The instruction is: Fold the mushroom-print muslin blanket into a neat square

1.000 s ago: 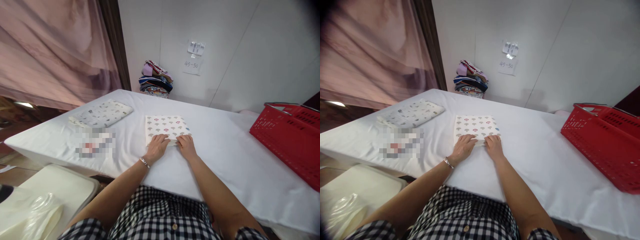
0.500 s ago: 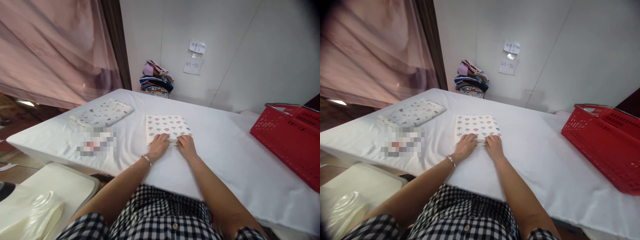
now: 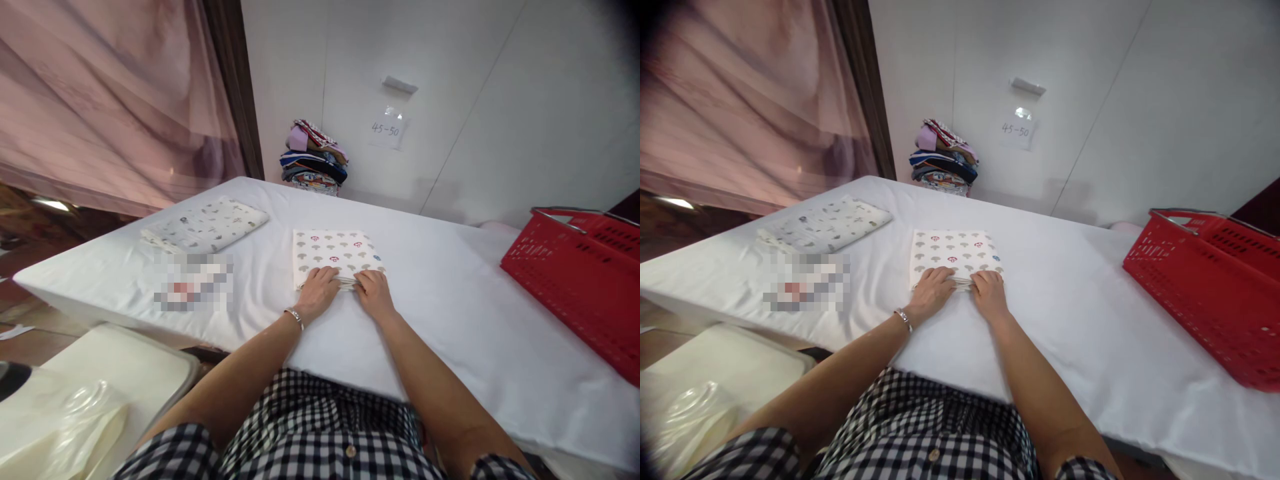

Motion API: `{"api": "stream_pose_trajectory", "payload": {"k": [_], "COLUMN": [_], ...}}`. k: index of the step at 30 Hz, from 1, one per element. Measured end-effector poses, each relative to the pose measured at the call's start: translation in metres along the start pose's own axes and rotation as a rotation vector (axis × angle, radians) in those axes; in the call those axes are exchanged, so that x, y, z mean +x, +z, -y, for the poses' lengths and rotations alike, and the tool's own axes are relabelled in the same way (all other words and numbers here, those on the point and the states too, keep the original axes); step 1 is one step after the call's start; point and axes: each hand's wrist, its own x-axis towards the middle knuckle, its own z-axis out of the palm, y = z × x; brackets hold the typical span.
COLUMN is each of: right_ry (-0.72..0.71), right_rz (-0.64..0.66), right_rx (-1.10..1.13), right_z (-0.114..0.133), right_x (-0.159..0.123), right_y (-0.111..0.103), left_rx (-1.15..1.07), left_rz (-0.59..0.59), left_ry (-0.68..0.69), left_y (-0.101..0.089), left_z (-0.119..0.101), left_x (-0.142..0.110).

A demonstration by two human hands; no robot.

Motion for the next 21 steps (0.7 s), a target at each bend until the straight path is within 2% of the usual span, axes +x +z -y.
{"api": "stream_pose_trajectory", "payload": {"k": [8, 21], "right_ry": [-0.028, -0.015], "right_rz": [0.039, 0.007], "right_rx": [-0.001, -0.048], "right_z": [0.0049, 0.0008], "right_x": [-0.0017, -0.0006], "right_y": [-0.0071, -0.0010], "left_rx": [-0.050, -0.064], "left_rz": [-0.051, -0.081], "left_ry": [-0.038, -0.016], "left_y": [-0.0017, -0.0018], "left_z": [-0.0024, -0.0003], "left_x": [0.0001, -0.0025]}}
